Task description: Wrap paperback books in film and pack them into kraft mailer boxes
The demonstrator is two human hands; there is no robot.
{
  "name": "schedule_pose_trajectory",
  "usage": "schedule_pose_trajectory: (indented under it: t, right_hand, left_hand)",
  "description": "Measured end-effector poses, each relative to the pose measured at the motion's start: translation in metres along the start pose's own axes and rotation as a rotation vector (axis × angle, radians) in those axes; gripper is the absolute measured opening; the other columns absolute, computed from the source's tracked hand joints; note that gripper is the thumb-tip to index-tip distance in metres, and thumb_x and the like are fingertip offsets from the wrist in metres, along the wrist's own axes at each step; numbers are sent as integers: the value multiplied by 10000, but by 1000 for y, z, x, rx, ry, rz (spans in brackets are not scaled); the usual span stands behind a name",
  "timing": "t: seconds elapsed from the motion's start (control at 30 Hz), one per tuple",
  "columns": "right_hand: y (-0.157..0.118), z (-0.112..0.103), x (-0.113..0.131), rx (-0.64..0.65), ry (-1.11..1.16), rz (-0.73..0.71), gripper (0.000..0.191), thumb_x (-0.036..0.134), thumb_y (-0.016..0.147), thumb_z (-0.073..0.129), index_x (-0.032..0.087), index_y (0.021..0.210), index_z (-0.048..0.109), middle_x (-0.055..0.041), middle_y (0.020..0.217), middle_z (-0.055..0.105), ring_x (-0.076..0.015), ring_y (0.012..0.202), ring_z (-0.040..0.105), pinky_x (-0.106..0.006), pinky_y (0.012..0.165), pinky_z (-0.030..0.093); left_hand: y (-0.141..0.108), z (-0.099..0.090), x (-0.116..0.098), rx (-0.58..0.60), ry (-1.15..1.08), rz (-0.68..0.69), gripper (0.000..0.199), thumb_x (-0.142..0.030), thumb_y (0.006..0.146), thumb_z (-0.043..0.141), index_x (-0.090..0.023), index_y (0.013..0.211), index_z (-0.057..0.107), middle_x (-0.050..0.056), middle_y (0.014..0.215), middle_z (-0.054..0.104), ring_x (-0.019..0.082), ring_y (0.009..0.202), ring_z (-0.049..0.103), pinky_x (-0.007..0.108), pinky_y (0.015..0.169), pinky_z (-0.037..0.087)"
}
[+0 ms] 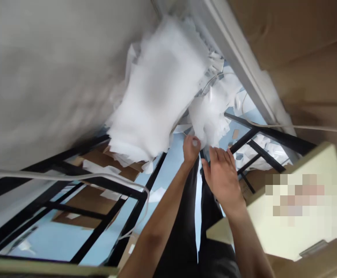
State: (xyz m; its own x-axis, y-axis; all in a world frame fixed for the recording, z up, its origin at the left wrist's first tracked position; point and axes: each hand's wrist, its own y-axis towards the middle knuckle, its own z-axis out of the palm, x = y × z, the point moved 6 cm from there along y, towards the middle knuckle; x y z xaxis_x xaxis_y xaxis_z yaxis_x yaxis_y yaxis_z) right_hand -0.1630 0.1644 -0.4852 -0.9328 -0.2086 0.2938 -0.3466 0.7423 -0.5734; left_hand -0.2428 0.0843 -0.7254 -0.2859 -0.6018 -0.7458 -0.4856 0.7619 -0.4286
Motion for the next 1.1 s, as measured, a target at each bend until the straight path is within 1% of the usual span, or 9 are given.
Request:
schedule_pose_trajectory:
  t: [0.2, 0.3, 0.37, 0.43, 0.5, 0.63, 0.8, 0.97, 1.1]
  right_hand:
    - [15, -6, -12, 3, 497, 96, 783, 600, 1120, 621, 85, 1701, 514, -262, 1790, 496, -374, 1696, 469, -538, 1389, 424]
    - [-2, -18, -14, 56, 770, 185, 884, 682, 1013, 746, 150, 1687, 540, -216, 1679, 635, -345, 1565, 625, -483, 1307, 514]
    - [-25, -35, -16, 46, 872, 188, 873, 640, 938, 826, 174, 1638, 591, -164, 1449, 789, -318, 1328, 766, -450, 1182, 597]
    - [-55, -61, -22, -65, 931, 142, 685, 595, 948, 783, 176, 1484, 707, -91, 1151, 851, -269, 1060, 800, -392, 1015, 635]
    - [-94, -88, -38, -225, 974, 107, 497, 604, 990, 671, 183, 1221, 798, -34, 907, 800, -224, 857, 734, -334, 840, 603]
    - [-185, -121, -95, -432, 1059, 149, 490, 650, 982, 588, 197, 933, 769, 13, 701, 622, -178, 681, 546, -293, 646, 440]
    - [-285, -105, -196, -579, 1089, 332, 547, 734, 958, 560, 221, 791, 647, 33, 667, 516, -156, 665, 444, -297, 635, 351]
    - [-340, -61, -297, -673, 1012, 555, 535, 711, 979, 534, 233, 748, 601, 45, 643, 482, -157, 676, 421, -308, 651, 342]
    - [-364, -36, -359, -671, 919, 690, 443, 571, 1020, 530, 202, 817, 665, 27, 659, 555, -172, 695, 479, -322, 696, 380]
  left_hand:
    - [-64, -102, -133, -67, -30, 307, 164, -139, 930, 681, -262, 848, 611, 28, 903, 715, 240, 871, 728, 365, 796, 603]
    - [-110, -135, -196, -59, 100, 554, 210, -65, 907, 649, -261, 837, 617, 39, 950, 736, 232, 906, 751, 353, 803, 612]
    - [-147, -147, -233, -6, 179, 712, 261, -8, 899, 614, -260, 834, 623, 43, 951, 734, 226, 915, 756, 349, 808, 610]
    - [-185, -155, -264, 45, 218, 805, 295, 21, 901, 597, -267, 856, 642, 46, 970, 740, 231, 966, 769, 360, 850, 618]
    - [-218, -164, -287, 47, 233, 826, 317, 18, 909, 600, -286, 939, 682, 59, 1061, 771, 249, 1065, 783, 393, 924, 628]
    - [-265, -177, -314, -24, 266, 787, 501, -29, 870, 655, -316, 1275, 725, 113, 1247, 798, 327, 1177, 774, 497, 1028, 613]
    - [-293, -155, -327, 109, 281, 652, 443, -161, 935, 688, -332, 1339, 751, 114, 1207, 814, 351, 1186, 769, 515, 1117, 580]
    - [-314, -89, -340, 335, 224, 631, 388, -183, 961, 646, -281, 1317, 764, 79, 1123, 829, 275, 1012, 794, 446, 1088, 603]
    - [-326, -40, -340, 490, 35, 445, 393, -236, 943, 707, -246, 1334, 747, 79, 1171, 861, 230, 951, 807, 423, 1040, 640]
